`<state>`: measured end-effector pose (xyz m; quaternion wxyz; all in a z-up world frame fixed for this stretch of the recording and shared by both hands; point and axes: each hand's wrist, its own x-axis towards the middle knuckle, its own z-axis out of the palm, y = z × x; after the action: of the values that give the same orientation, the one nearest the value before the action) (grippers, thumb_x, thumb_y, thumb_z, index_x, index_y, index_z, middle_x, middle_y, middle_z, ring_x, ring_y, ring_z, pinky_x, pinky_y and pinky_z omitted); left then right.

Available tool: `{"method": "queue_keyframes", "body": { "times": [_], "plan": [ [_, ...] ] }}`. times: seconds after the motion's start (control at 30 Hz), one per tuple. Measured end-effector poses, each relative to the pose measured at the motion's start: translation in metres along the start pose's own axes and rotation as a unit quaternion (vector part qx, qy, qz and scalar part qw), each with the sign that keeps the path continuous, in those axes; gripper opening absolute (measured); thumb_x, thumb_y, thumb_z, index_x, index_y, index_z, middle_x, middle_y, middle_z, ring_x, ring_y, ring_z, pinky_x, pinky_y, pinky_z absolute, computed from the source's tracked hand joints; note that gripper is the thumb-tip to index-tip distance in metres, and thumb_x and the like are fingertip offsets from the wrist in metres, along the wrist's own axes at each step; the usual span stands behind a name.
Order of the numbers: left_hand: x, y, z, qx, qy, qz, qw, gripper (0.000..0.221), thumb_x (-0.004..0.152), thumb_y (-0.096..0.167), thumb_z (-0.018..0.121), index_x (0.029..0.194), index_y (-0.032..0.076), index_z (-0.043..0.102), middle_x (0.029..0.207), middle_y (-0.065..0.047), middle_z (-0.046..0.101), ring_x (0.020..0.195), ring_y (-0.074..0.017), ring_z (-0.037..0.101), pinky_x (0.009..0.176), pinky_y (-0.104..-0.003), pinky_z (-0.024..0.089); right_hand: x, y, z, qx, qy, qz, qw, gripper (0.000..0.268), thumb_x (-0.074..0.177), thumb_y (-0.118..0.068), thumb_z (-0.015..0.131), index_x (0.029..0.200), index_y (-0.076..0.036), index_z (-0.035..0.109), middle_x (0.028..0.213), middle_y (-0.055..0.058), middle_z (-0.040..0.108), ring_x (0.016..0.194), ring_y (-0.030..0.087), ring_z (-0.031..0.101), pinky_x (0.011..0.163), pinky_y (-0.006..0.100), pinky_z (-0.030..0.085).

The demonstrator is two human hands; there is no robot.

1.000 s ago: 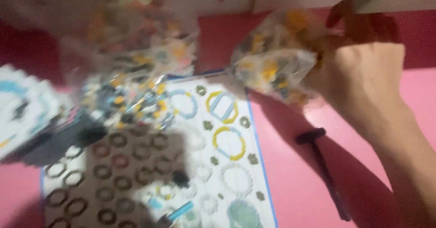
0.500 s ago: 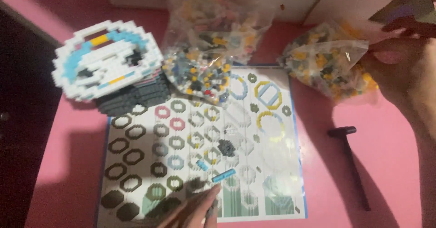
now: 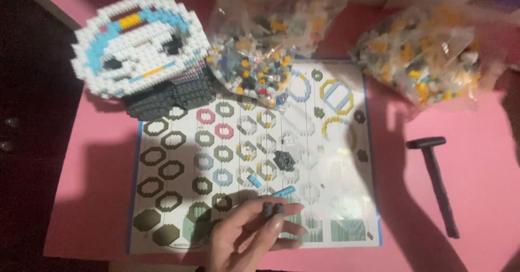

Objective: Assembling a 3D figure using small interlocking toy blocks and a small plastic hammer.

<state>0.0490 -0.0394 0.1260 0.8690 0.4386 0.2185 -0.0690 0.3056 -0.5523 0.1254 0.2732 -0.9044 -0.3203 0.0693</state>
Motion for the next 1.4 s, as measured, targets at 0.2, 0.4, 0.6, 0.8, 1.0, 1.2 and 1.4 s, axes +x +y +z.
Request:
{"method": "queue_keyframes", "body": {
  "times": [0.2, 0.4, 0.6, 0.8, 1.0, 1.2, 1.4],
  "plan": [
    [0.002, -0.006, 0.019, -0.031, 0.003, -0.024, 0.999, 0.041, 0.094, 0.013, 0.074, 0.129, -0.009, 0.073, 0.117, -0.035, 0.085, 0.089, -0.0341, 0.089, 0.088, -0.045, 0.078, -0.028, -0.072, 0.098, 0.261, -0.26, -0.036, 0.929, 0.027, 0.107, -0.008, 0.07, 0.08, -0.014, 0.069, 0.079, -0.006, 0.067, 0.071, 0.009, 0.07, 0.101, 0.034, 0.066],
    [0.01, 0.002, 0.037, -0.052, 0.002, -0.07, 0.996, 0.049, 0.095, 0.018, 0.077, 0.135, -0.01, 0.072, 0.126, -0.039, 0.082, 0.101, -0.0361, 0.089, 0.096, -0.045, 0.075, -0.01, -0.285, 0.165, 0.467, 0.118, 0.107, 0.87, 0.028, 0.086, -0.028, 0.086, 0.077, -0.004, 0.077, 0.078, 0.013, 0.086, 0.061, 0.019, 0.085, 0.059, 0.028, 0.073],
    [0.011, -0.002, 0.048, -0.009, 0.012, -0.022, 1.0, 0.043, 0.094, 0.013, 0.073, 0.129, -0.013, 0.074, 0.116, -0.034, 0.085, 0.099, -0.0402, 0.088, 0.095, -0.047, 0.074, 0.008, -0.305, 0.169, 0.563, 0.138, 0.036, 0.814, 0.026, 0.082, 0.009, 0.081, 0.104, 0.003, 0.069, 0.086, 0.014, 0.079, 0.076, 0.023, 0.078, 0.065, 0.028, 0.073],
    [0.005, -0.018, 0.05, -0.061, -0.008, 0.059, 0.996, 0.025, 0.097, -0.002, 0.069, 0.12, -0.01, 0.073, 0.121, -0.037, 0.077, 0.109, -0.0544, 0.08, 0.098, -0.062, 0.071, 0.026, -0.322, 0.154, 0.338, 0.206, 0.213, 0.893, 0.022, 0.085, 0.0, 0.071, 0.105, 0.006, 0.08, 0.083, 0.018, 0.083, 0.072, 0.025, 0.081, 0.07, 0.028, 0.066],
    [0.001, -0.021, 0.045, -0.009, -0.014, -0.014, 1.0, 0.029, 0.097, 0.011, 0.072, 0.12, -0.007, 0.075, 0.117, -0.039, 0.081, 0.104, -0.0433, 0.085, 0.091, -0.052, 0.076, 0.01, -0.316, 0.174, 0.408, 0.262, 0.201, 0.851, 0.014, 0.083, 0.007, 0.074, 0.097, 0.007, 0.071, 0.089, 0.02, 0.079, 0.087, 0.028, 0.082, 0.083, 0.032, 0.07],
    [-0.01, -0.02, 0.051, -0.033, -0.008, -0.02, 0.999, 0.018, 0.091, -0.003, 0.076, 0.108, 0.001, 0.08, 0.102, -0.037, 0.084, 0.077, -0.0462, 0.087, 0.073, -0.058, 0.079, 0.013, -0.323, 0.174, 0.433, 0.271, 0.189, 0.839, 0.029, 0.081, 0.007, 0.076, 0.109, 0.004, 0.07, 0.098, 0.022, 0.083, 0.083, 0.027, 0.082, 0.067, 0.03, 0.075],
    [-0.019, -0.007, 0.059, 0.018, 0.031, -0.147, 0.989, 0.027, 0.081, 0.001, 0.084, 0.103, -0.016, 0.085, 0.084, -0.033, 0.089, 0.072, -0.0382, 0.092, 0.073, -0.044, 0.082, 0.003, -0.321, 0.174, 0.407, 0.2, 0.154, 0.878, 0.019, 0.076, -0.001, 0.08, 0.095, 0.002, 0.079, 0.101, 0.024, 0.085, 0.097, 0.033, 0.086, 0.096, 0.037, 0.067]
  ]
}}
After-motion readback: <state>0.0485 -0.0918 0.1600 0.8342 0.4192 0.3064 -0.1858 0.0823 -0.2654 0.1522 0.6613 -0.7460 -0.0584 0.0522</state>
